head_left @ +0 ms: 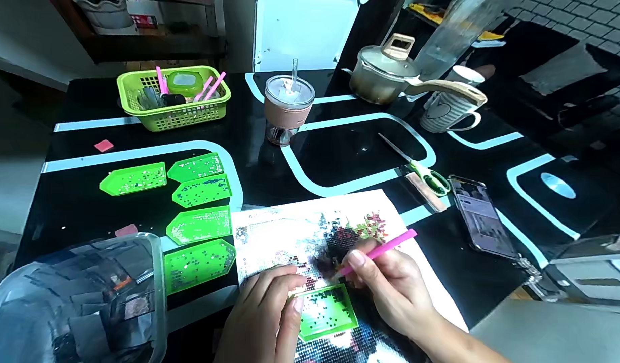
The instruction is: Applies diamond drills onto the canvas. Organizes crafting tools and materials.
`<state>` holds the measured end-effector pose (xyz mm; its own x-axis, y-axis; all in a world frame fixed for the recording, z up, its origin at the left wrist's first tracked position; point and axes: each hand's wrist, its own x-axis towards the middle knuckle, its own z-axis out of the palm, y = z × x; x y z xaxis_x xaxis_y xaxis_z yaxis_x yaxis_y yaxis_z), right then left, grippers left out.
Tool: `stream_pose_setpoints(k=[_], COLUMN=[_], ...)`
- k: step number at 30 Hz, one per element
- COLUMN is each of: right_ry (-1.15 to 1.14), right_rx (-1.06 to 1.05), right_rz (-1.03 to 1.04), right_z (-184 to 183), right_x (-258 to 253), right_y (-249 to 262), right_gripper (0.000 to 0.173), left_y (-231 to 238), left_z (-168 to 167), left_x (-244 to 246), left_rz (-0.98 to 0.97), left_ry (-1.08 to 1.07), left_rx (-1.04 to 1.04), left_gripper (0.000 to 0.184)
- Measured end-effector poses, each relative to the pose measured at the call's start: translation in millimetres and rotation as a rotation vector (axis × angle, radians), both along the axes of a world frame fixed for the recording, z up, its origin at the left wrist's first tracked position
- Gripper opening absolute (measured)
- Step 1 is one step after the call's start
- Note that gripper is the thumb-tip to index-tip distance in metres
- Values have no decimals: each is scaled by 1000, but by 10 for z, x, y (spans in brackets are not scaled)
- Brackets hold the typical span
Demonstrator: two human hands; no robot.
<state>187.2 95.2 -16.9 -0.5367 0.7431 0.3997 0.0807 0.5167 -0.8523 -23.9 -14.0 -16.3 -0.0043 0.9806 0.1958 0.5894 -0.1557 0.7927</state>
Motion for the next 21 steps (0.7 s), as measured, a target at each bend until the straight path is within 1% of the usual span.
stream_pose_setpoints(k=[3, 6, 14, 17, 19, 21], right_ry=[-31, -70, -96, -47, 22, 42], right_rx=[64, 114, 147, 85, -35, -155], right_rz=[78, 82, 85, 87, 62, -14], right_z=[-31, -55, -69, -62, -47, -5], right_x=[-18, -23, -37, -37, -36, -35], right_y=[-72, -77, -76, -66, -49, -1], right_gripper=[33, 34, 34, 33, 31, 28], left_y=[2, 1, 2, -1, -3, -2], left_z=[-2, -1, 12, 6, 16, 24], left_x=[5, 1, -1, 2, 0, -4], left_rz=[3, 0, -1, -3, -5, -8], left_ry=[1, -5, -13, -13, -15, -18], left_rx=[1, -3, -12, -12, -19, -26], left_gripper=[30, 30, 29, 29, 29, 29])
